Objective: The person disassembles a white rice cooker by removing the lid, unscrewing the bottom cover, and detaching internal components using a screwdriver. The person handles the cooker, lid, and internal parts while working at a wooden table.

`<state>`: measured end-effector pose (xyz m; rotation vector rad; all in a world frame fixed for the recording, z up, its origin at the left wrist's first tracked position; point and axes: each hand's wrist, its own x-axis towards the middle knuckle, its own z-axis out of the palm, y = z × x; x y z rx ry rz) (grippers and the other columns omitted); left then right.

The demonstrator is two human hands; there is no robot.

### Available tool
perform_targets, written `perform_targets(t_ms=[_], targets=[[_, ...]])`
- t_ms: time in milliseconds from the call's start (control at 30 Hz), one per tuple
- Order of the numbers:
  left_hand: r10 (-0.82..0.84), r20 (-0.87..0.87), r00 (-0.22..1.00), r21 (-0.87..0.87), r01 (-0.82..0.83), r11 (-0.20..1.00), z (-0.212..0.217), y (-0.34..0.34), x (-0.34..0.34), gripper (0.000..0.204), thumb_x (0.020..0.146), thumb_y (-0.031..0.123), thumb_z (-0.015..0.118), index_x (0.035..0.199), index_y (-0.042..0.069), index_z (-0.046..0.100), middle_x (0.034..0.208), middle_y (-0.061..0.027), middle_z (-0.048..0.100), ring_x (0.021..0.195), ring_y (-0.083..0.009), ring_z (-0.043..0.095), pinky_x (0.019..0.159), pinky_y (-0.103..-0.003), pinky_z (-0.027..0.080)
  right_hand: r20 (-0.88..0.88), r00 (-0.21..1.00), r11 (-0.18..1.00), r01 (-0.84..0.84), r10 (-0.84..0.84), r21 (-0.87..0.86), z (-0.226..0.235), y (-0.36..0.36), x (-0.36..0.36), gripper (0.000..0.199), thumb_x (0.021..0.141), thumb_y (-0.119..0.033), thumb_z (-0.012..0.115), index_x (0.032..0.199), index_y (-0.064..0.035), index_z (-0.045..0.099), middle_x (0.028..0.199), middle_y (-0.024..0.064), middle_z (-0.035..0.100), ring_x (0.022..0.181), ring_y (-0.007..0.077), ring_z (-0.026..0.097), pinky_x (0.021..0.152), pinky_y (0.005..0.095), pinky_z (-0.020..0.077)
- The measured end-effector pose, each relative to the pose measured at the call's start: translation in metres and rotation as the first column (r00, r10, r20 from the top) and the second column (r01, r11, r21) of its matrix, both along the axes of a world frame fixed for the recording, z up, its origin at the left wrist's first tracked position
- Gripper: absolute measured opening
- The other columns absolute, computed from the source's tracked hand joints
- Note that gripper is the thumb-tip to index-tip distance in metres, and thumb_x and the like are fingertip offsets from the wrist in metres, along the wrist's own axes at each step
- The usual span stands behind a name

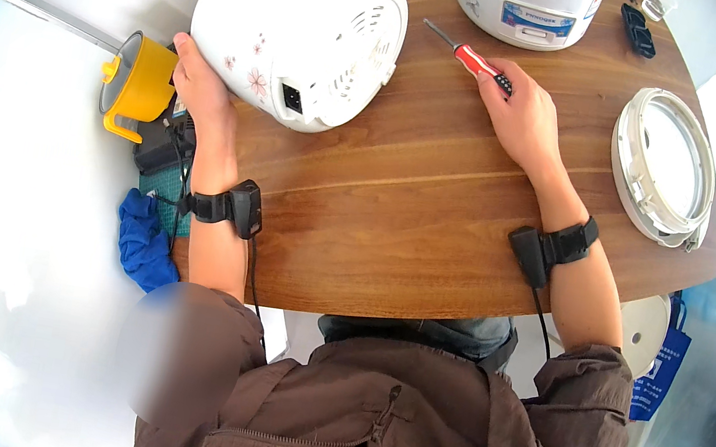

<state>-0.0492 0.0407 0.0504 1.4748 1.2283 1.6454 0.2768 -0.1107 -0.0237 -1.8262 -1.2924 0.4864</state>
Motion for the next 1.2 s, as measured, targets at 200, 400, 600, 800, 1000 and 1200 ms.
perform_targets(t_ms=[200,400,600,800,1000,1200], targets=[[-0.089,0.269,0.959,-0.075,0.113,0.991,-0.021,0.017,-0.009,0.052,0.113,0.037,0.034,0.125,-0.006,0.059,0.122,-0.0144,0.068,0.11,-0.0227,0.068,0.096,-0.037,0.053,-0.008,1.0,1.0,-0.005,0.005,0.01,-0.001,0.001,0.0,0.039,0.099,-0.036,0.062,0.123,-0.0056,0.07,0.094,0.0179,0.074,0.087,0.0339,0.069,0.081,0.0395,0.0529],[-0.133,0.353,0.926,-0.032,0.155,0.987,-0.03,0.02,-0.008,0.056,0.113,0.041,0.031,0.121,-0.005,0.062,0.116,-0.0138,0.071,0.1,-0.0219,0.071,0.09,-0.036,0.057,-0.061,0.997,0.996,0.041,-0.036,0.084,-0.007,0.001,0.001,0.039,0.1,-0.034,0.063,0.123,-0.0038,0.07,0.087,0.0156,0.071,0.08,0.0262,0.067,0.078,0.0361,0.0523],[-0.183,0.422,0.888,-0.028,0.215,0.976,-0.04,0.022,-0.009,0.059,0.113,0.042,0.027,0.127,-0.005,0.059,0.121,-0.0171,0.069,0.104,-0.026,0.071,0.092,-0.039,0.058,-0.232,0.973,0.975,0.041,0.011,0.219,0.003,-0.006,-0.003,0.031,0.099,-0.021,0.066,0.123,-0.001,0.068,0.087,0.0048,0.068,0.077,0.0079,0.059,0.073,0.0264,0.0497],[-0.266,0.535,0.802,0.005,0.312,0.95,-0.055,0.023,-0.009,0.063,0.113,0.045,0.025,0.129,-0.005,0.058,0.122,-0.0189,0.069,0.103,-0.028,0.071,0.091,-0.04,0.06,0.025,0.992,0.672,-0.103,0.124,0.733,0.02,-0.02,-0.008,0.034,0.089,0.001,0.068,0.123,0.0048,0.064,0.093,0.0092,0.068,0.078,0.0093,0.062,0.072,0.0243,0.0503],[-0.2,0.509,0.837,0.113,0.166,0.98,-0.07,0.027,-0.005,0.064,0.113,0.045,0.024,0.121,-0.005,0.062,0.118,-0.0164,0.07,0.099,-0.0229,0.07,0.088,-0.035,0.056,0.495,0.862,0.603,-0.452,0.107,0.657,0.048,-0.039,-0.025,0.044,0.063,0.002,0.074,0.107,-0.0008,0.074,0.084,0.0087,0.065,0.059,0.0212,0.06,0.05,0.029,0.0494],[-0.251,0.594,0.764,0.13,0.216,0.968,-0.078,0.027,-0.007,0.061,0.113,0.045,0.025,0.127,-0.003,0.059,0.123,-0.0145,0.067,0.107,-0.0223,0.068,0.094,-0.036,0.055,0.475,0.872,0.704,-0.408,0.113,0.581,0.041,-0.036,-0.045,0.046,0.063,0.001,0.077,0.108,-0.0059,0.074,0.08,0.0049,0.059,0.057,0.0184,0.057,0.048,0.0295,0.0474]])
